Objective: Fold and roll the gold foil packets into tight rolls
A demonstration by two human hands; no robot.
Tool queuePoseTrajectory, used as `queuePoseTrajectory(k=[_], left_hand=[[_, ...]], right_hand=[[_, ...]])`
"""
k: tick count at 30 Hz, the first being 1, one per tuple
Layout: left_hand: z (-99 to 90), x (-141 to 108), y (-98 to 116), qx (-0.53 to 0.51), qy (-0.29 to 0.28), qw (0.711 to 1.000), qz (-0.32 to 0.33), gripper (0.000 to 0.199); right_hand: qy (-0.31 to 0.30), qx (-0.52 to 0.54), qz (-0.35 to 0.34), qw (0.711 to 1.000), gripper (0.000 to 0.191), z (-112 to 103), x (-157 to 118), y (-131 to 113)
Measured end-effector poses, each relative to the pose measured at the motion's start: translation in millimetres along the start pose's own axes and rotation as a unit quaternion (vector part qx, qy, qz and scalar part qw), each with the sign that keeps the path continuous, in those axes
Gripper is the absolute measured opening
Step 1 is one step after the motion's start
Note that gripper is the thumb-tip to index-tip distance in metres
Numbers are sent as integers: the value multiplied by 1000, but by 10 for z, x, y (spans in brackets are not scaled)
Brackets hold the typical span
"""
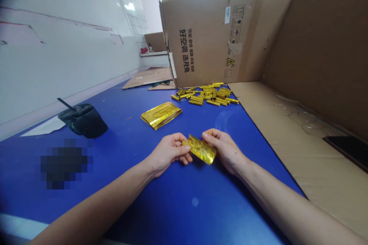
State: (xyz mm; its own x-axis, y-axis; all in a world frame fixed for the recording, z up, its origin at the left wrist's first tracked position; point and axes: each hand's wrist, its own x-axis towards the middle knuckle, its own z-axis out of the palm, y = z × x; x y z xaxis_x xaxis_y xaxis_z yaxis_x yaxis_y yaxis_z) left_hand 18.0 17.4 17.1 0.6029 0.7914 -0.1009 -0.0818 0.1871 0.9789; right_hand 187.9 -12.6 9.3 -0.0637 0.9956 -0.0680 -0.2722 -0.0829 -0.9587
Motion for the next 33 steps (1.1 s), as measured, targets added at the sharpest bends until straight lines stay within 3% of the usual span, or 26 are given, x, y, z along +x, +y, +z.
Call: queuePoseTrajectory(k=[2,5,10,14,22,27,33], left_hand=[[-27,23,13,-42,70,996,26,21],[-57,49,13,-77,130,988,40,17],[-32,54,-9,-95,168,979,57,14],[-15,56,-22,-118,201,970,67,13],[19,34,-42,-111,149,983,14,12],[-31,59,-27,-133,190,972,19,16],[-59,64,-34,-50,142,989,-5,13]], right_hand=[[31,10,-31,999,23,-11,2,-22],[42,-14,-60,997,24,-12,2,-24],[38,-107,-68,991,29,36,-5,39],[84,-161,-145,973,28,73,-32,59],[81,-221,-157,959,18,90,-54,27],[43,-228,-138,963,16,109,-80,-16],[21,-237,-108,965,16,101,-79,-17]])
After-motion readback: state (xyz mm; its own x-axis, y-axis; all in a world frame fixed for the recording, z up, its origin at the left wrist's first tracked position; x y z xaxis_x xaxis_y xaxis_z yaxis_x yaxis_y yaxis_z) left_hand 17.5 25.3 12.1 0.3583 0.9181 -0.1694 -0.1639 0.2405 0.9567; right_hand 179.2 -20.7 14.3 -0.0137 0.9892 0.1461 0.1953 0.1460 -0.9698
